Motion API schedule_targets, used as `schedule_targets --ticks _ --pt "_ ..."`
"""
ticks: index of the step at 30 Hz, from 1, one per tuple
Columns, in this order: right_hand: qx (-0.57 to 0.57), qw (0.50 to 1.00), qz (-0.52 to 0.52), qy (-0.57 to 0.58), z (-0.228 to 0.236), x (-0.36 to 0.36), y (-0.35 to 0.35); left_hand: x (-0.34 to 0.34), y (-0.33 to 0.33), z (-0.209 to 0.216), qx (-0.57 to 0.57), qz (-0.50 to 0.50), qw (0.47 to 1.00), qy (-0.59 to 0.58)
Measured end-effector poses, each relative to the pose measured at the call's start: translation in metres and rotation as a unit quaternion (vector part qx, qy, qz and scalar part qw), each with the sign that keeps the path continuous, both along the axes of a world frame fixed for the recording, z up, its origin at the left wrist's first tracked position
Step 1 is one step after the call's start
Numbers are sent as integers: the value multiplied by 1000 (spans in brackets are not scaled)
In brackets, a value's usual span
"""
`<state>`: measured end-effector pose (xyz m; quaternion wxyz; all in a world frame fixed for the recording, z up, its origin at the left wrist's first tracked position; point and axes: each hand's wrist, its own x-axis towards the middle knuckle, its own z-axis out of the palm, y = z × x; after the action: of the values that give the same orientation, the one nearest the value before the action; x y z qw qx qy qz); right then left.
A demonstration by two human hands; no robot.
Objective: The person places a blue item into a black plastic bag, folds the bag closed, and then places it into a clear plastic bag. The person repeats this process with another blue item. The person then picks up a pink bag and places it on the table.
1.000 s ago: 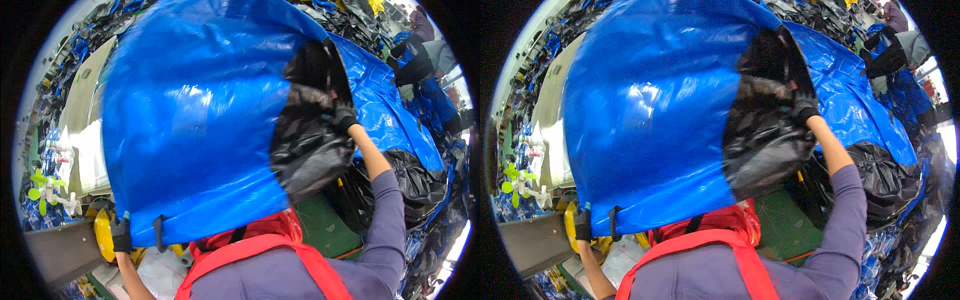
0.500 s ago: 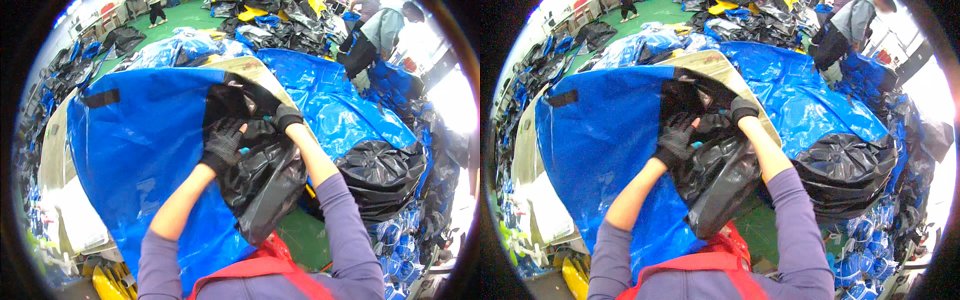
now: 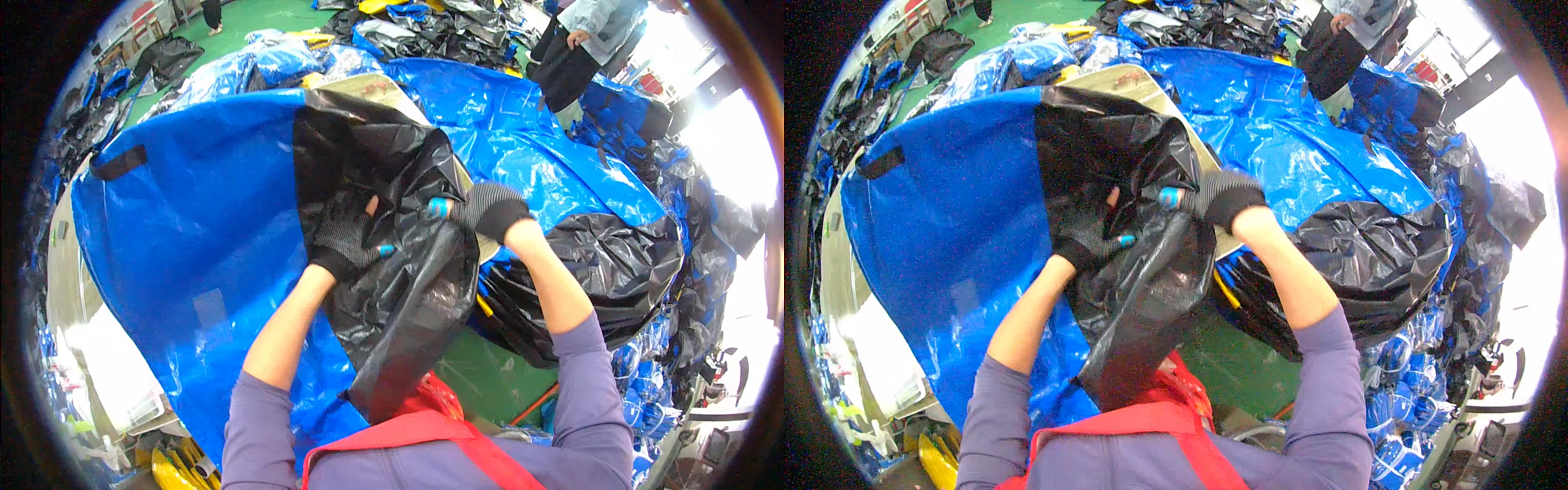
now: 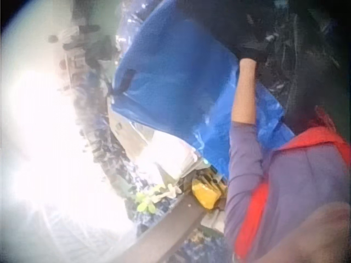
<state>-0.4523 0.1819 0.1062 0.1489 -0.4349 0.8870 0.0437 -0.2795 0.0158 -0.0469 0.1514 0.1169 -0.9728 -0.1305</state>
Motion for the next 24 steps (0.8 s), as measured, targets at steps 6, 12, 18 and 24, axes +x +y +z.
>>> schedule_targets --ticks 6,12,18,24 --pt "-123 940 -89 -305 7 4 99 10 0 -18 -100 -146 984 0" --pt "-142 965 48 216 25 28 96 1 11 -4 -103 -161 981 -13" --pt "-22 962 237 136 -90 18 -36 68 168 21 162 -367 914 -64" --pt "-164 947 276 7 -163 -6 -45 107 165 39 250 -346 825 -370"
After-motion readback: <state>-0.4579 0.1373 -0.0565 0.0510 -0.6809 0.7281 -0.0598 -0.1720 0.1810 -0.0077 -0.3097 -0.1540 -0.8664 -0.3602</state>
